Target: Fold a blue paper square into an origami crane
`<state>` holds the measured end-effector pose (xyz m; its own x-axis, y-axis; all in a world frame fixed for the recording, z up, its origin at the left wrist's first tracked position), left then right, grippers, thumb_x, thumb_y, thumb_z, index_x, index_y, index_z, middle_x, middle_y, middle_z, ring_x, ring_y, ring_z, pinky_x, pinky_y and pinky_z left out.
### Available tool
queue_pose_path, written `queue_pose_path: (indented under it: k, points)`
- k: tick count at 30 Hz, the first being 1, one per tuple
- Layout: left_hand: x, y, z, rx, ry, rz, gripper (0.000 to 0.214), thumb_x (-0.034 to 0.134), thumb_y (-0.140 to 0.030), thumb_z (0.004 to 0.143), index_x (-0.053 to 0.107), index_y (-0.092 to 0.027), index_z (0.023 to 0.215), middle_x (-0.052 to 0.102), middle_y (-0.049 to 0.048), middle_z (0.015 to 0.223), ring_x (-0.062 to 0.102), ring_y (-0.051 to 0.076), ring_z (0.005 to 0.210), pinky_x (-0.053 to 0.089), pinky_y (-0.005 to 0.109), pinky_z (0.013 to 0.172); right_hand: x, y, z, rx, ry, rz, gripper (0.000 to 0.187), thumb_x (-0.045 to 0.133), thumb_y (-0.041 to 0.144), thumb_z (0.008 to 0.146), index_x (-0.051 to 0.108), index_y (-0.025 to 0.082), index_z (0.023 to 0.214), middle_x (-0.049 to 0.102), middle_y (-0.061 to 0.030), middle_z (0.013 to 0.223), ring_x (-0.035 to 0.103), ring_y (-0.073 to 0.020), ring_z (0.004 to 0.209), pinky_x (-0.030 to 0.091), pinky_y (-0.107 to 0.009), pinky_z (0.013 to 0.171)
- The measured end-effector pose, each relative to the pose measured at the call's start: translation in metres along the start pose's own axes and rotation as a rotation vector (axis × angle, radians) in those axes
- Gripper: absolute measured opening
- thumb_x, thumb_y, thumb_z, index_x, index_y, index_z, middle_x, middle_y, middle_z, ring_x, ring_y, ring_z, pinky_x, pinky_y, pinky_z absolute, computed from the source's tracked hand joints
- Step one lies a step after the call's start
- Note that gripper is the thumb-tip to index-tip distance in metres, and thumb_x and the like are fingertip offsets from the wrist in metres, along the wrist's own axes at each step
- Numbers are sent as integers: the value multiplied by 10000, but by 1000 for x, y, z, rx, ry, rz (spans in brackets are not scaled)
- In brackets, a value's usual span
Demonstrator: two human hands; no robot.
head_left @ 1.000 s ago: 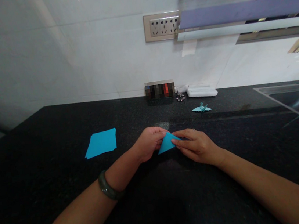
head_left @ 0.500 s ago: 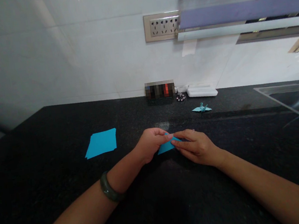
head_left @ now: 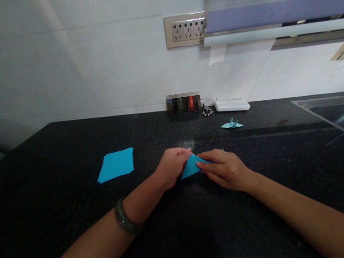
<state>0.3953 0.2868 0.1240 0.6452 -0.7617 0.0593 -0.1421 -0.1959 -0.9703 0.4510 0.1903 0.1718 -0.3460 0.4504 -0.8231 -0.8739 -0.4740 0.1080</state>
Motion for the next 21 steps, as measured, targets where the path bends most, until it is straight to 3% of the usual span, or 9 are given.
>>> queue_pose_path:
  k: [4,9,11,13,16,21]
  points:
    - [4,1,0,-17,40,-46,357,488,-474,712,558,-123,728,533,0,578,466,81,491,353,220,482,0,-1,-1,5,4,-9,335,498,188,764,531,208,1097,537,-101,1084,533,-187,897,463,-325,703]
    - [-1,-4,-1,46,-22,29,207,632,-293,626,558,-110,688,524,-21,543,433,55,468,327,195,467,-2,-2,2,59,-22,105,285,501,188,760,568,209,1036,551,-94,1065,537,-180,891,454,-321,712]
    - [-3,-4,-1,45,-43,33,190,628,-276,630,564,-107,689,542,-8,560,454,64,485,340,200,472,-6,-10,4,163,-81,250,224,493,205,770,588,200,972,582,-80,993,546,-165,864,452,-306,714]
    - [-4,-3,-1,35,-54,34,191,631,-276,627,573,-106,693,557,4,576,474,76,501,353,208,477,-6,-28,2,373,-128,415,176,474,246,788,586,177,905,605,-62,870,557,-143,769,455,-274,660]
    - [-3,0,-1,16,-51,43,206,645,-288,613,592,-107,695,569,16,586,489,88,511,369,218,482,10,-49,-7,661,-74,642,220,453,336,799,567,150,775,562,-15,661,510,-104,584,414,-217,520]
    - [2,5,0,-2,-20,71,213,654,-297,602,619,-109,697,588,36,607,496,95,516,370,223,476,33,-51,-13,789,87,877,266,521,391,740,582,134,714,495,18,565,429,-72,496,343,-195,459]
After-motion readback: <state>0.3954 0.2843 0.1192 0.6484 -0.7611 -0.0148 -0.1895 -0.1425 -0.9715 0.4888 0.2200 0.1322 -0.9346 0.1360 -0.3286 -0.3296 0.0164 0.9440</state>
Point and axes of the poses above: each hand's wrist, its own z-axis towards the middle knuckle, its own x-axis out of the palm, y = z × x, the point moved 9 cm from there along z, towards the middle knuckle
